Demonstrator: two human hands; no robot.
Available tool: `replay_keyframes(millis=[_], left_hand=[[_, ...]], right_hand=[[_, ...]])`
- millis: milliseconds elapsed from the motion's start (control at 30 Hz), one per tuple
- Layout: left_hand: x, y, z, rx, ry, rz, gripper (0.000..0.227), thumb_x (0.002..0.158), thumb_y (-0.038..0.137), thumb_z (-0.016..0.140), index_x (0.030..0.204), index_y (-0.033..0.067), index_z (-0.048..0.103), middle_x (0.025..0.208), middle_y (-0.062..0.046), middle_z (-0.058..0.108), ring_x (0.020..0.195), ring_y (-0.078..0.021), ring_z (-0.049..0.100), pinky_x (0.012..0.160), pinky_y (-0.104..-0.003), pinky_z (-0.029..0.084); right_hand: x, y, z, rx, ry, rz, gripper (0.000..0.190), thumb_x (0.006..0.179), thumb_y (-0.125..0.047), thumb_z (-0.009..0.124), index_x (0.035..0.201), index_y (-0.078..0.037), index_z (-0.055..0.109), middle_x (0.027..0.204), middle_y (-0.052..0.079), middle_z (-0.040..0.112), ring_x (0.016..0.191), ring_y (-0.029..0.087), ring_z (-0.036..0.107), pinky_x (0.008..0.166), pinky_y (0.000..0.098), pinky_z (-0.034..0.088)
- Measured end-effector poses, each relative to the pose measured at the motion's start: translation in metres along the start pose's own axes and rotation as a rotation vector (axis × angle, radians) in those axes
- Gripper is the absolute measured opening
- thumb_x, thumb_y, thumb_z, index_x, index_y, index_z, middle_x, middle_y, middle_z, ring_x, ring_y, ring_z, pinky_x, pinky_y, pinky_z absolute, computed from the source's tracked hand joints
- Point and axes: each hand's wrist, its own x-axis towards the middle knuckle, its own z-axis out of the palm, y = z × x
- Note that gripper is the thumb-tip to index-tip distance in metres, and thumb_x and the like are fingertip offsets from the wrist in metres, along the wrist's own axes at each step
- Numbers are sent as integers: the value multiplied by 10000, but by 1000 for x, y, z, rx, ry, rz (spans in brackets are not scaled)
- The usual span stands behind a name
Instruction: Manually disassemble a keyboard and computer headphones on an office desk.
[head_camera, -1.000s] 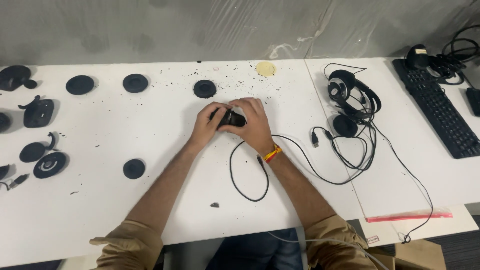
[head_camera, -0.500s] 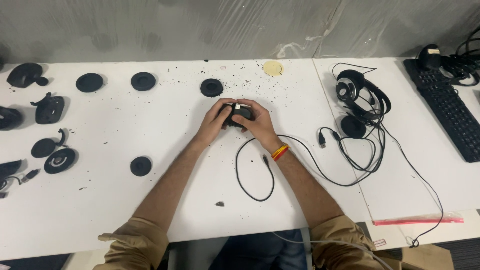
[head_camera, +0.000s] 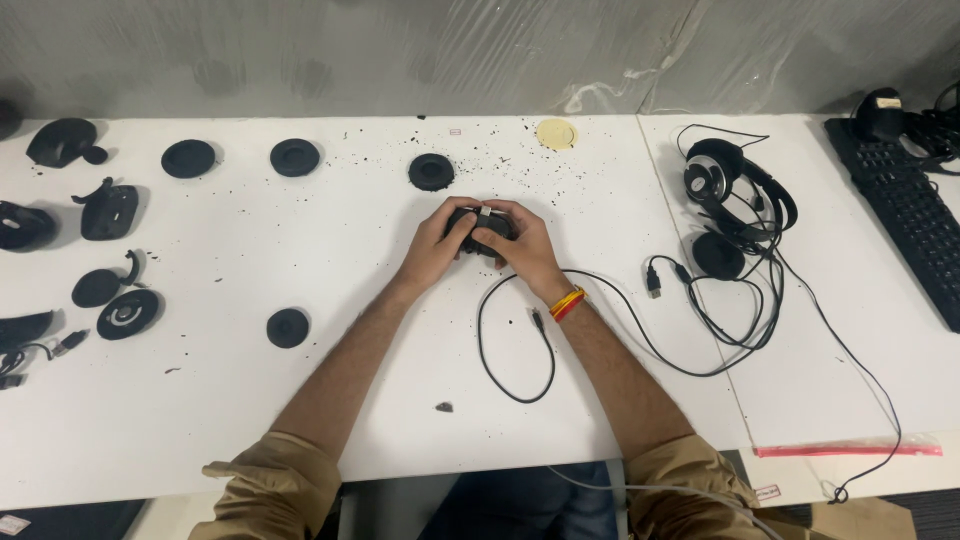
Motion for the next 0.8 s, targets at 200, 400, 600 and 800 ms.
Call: replay_keyframes(millis=[200,400,600,800], left_hand=[[-1,0,1,19,11,23,257,1068,270,509,1243,119,622,852,9,648,686,-43,567,566,-217,468],[2,-14,-3,-176,-9,-33,436,1066,341,469,1446,132,516,986,-59,581,816,-119,550,670,-286,478],[16,-33,-14,-634,131,-4,611,1024,485,342,1540,163,287,1283,-130,517,1218,-272,531,1046,-490,526],[13,-29,-13,-616,101,15,571,1047,476,344,1482,111,408,1301,-131,522,1216,-264,525,1040,-482,504]], right_hand=[[0,0,0,5,-14,-23,490,902,-183,785,1324,-16,600,961,47,699,697,36,632,489,187,518],[0,-1,-1,29,-3,-22,487,896,-169,786,1323,-18,606,1012,64,702,778,64,651,555,199,551],[-15,-29,-5,-828,256,-657,469,812,-170,855,1232,-96,661,1320,51,698,1114,236,696,936,383,515],[-32,-47,-4,-1311,397,-1109,428,843,-90,849,1230,-150,677,1403,-6,624,1290,274,588,962,439,435]])
